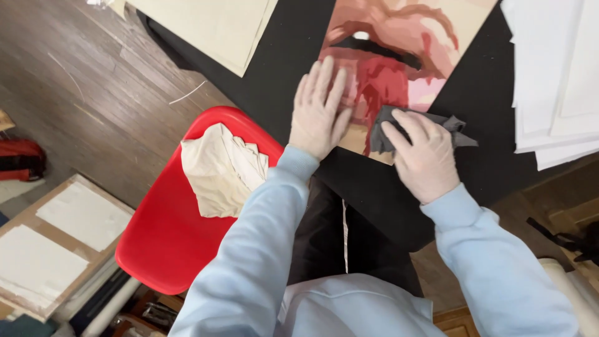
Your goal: The recorder cleans an art print with a cloth and prepares grid-patterned mounting paper.
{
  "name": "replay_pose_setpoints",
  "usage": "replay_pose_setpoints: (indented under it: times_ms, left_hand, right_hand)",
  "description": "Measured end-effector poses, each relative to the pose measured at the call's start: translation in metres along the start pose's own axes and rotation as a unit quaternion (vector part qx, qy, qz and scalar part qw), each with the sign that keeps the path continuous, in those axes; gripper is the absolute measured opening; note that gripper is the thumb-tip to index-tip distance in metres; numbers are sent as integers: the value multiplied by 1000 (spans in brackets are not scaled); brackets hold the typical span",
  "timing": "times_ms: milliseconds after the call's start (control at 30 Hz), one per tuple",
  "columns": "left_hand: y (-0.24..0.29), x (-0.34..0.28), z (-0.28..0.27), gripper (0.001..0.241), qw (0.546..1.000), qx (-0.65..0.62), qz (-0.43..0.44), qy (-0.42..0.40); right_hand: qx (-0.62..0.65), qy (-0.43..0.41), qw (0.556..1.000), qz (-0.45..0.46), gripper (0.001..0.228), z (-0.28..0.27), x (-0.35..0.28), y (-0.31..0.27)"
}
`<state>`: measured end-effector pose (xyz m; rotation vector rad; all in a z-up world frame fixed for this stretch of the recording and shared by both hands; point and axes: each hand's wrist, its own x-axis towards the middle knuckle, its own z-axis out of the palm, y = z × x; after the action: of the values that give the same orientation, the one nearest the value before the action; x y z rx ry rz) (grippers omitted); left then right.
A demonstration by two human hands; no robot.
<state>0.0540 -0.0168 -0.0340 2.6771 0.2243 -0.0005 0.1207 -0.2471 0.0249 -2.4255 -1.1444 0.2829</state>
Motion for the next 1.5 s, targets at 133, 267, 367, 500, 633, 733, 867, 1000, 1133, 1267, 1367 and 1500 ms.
replay_pose_setpoints:
  times_ms: [133,267,367,500,633,733,867,1000,1133,1267,1367,1500]
  left_hand:
    - [-7,-1,16,81,998,24,13,-55]
    - [-7,-7,16,80,994,68,23,-77]
    - [-7,2,15,80,995,69,30,-69]
    - [-9,-5,11,79,996,53,28,-65]
    - [-8,2,15,80,998,29,37,-47]
    - [-11,-6,8,80,998,31,21,-54]
    - [-9,2,15,79,998,25,41,-48]
    - [-12,-7,8,79,998,30,28,-46]
    - [-11,0,15,81,999,4,42,-31]
    - [-11,-8,15,84,998,-11,40,-43]
    - [-17,-1,13,84,999,-6,38,-27]
    - [-9,-4,13,83,999,-8,41,-33]
  right_hand:
    - [-7,-17,1000,14,50,0,10,-1]
    - [31,-78,996,-35,35,0,18,-14]
    - [35,-64,994,-87,29,-8,22,-1]
    - [1,-94,995,-38,16,-8,41,-13]
    - [32,-133,987,-85,13,-2,34,0]
    - [50,-81,990,-101,20,2,36,-3]
    - [-3,-90,991,-99,27,-3,32,5]
    - [-1,-107,989,-103,32,1,32,3]
    - [1,-145,984,-104,27,-13,46,2]
    - [-11,-186,978,-90,16,-13,42,-5]
    - [-17,-142,981,-130,18,-2,44,0]
    - [25,-74,989,-125,27,-6,35,17]
